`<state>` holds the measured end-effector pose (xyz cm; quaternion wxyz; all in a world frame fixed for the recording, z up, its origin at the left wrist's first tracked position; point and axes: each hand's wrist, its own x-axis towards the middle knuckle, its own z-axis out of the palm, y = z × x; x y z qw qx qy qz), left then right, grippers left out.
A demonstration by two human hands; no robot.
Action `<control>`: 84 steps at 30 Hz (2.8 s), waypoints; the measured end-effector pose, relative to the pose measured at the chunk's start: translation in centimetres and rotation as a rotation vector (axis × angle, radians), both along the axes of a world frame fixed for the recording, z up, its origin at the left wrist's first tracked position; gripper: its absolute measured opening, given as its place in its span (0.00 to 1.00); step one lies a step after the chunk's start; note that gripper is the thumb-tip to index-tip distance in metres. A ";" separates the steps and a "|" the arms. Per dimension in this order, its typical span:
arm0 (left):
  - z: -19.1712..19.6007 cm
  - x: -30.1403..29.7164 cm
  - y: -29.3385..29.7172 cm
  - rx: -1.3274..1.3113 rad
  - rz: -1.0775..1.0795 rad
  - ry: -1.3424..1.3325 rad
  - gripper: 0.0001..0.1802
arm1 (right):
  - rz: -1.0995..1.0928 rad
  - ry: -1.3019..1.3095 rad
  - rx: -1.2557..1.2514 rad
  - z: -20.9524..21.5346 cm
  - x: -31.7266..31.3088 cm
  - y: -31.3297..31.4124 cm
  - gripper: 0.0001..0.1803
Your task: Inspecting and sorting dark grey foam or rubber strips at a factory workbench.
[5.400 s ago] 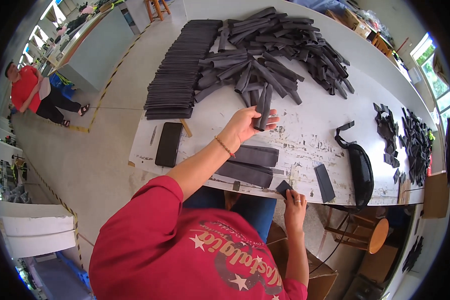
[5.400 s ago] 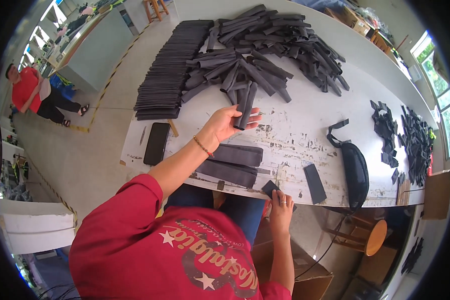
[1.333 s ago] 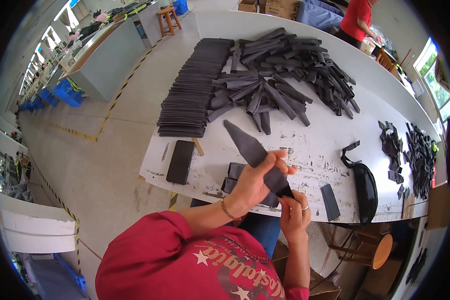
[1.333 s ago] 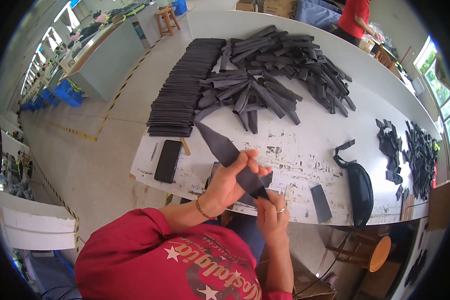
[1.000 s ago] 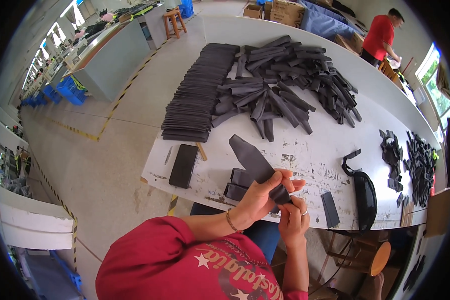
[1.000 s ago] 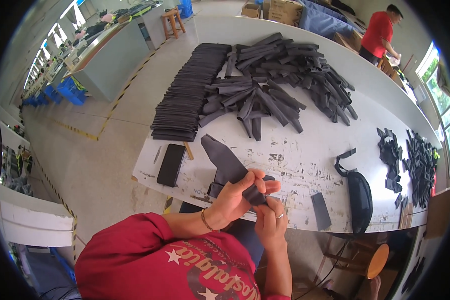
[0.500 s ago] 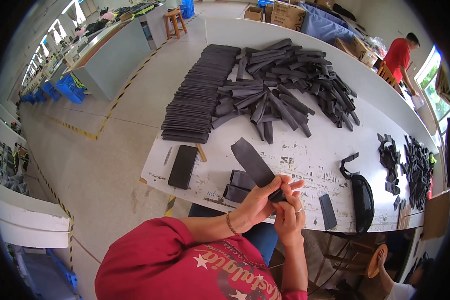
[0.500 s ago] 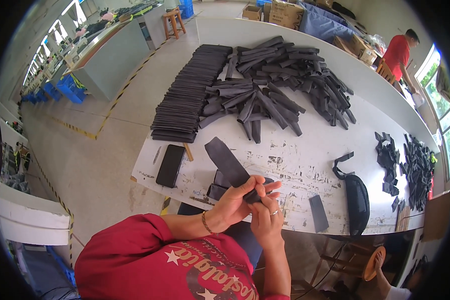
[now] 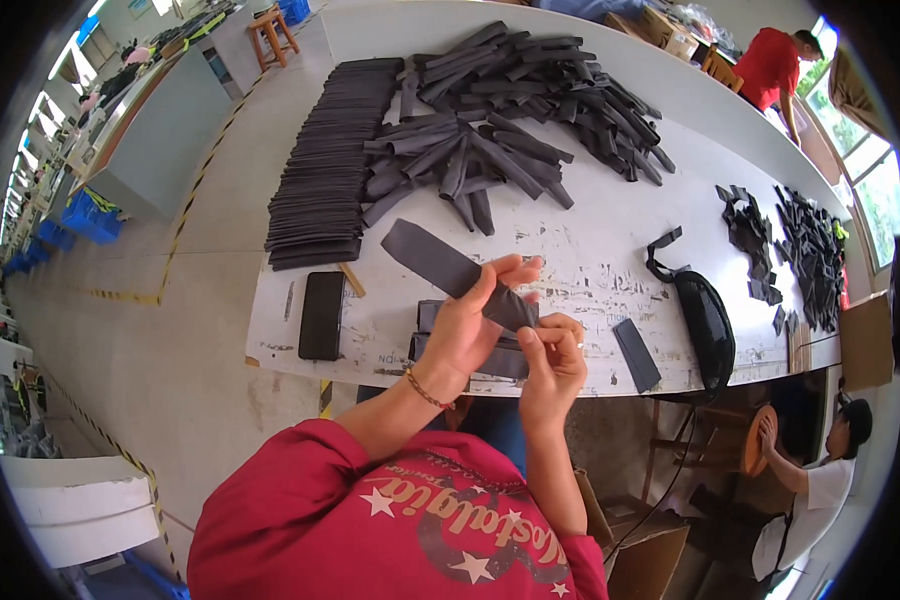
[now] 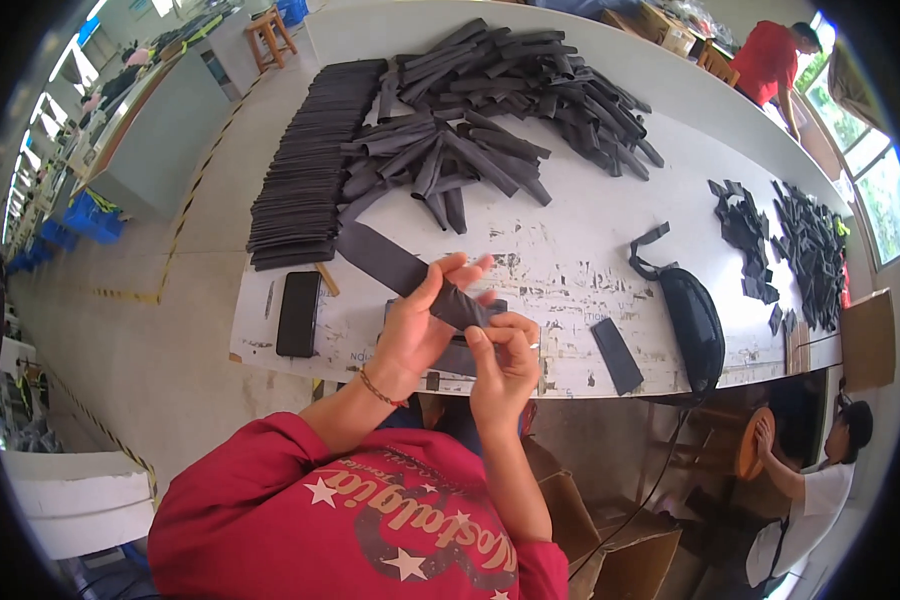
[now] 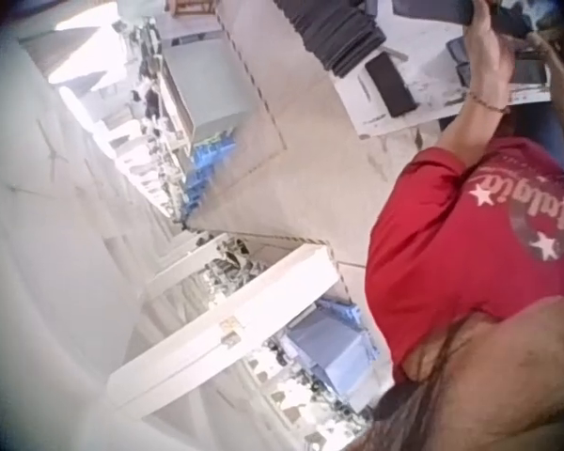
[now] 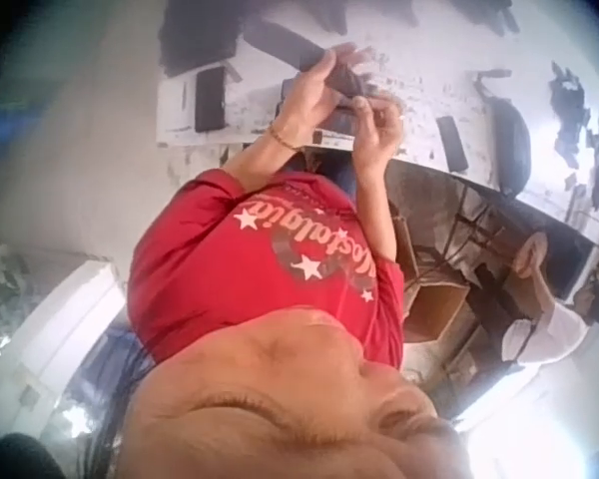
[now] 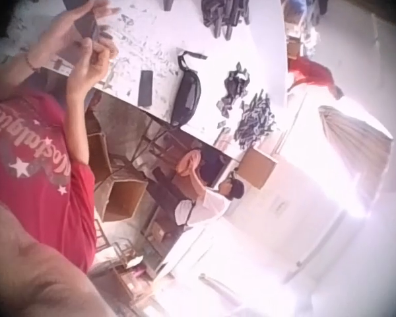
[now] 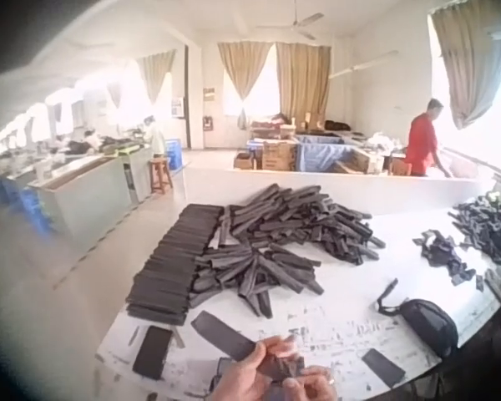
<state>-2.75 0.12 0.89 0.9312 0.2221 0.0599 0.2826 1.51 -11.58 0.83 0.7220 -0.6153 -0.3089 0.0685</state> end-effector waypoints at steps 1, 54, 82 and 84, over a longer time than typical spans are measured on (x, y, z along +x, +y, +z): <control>0.0 0.2 0.5 -0.108 -0.021 -0.124 0.21 | -0.024 0.146 0.049 -0.3 0.6 -1.1 0.05; -5.6 0.0 12.0 1.162 0.555 0.770 0.09 | -0.180 -0.090 -0.676 -6.7 7.4 -2.7 0.16; -17.0 25.1 21.3 -0.066 0.290 0.976 0.07 | -0.463 -0.756 -0.831 -9.7 15.8 -14.2 0.21; -16.7 24.1 20.8 -0.207 0.198 0.883 0.08 | -0.479 -0.646 -0.752 -8.7 15.4 -12.9 0.23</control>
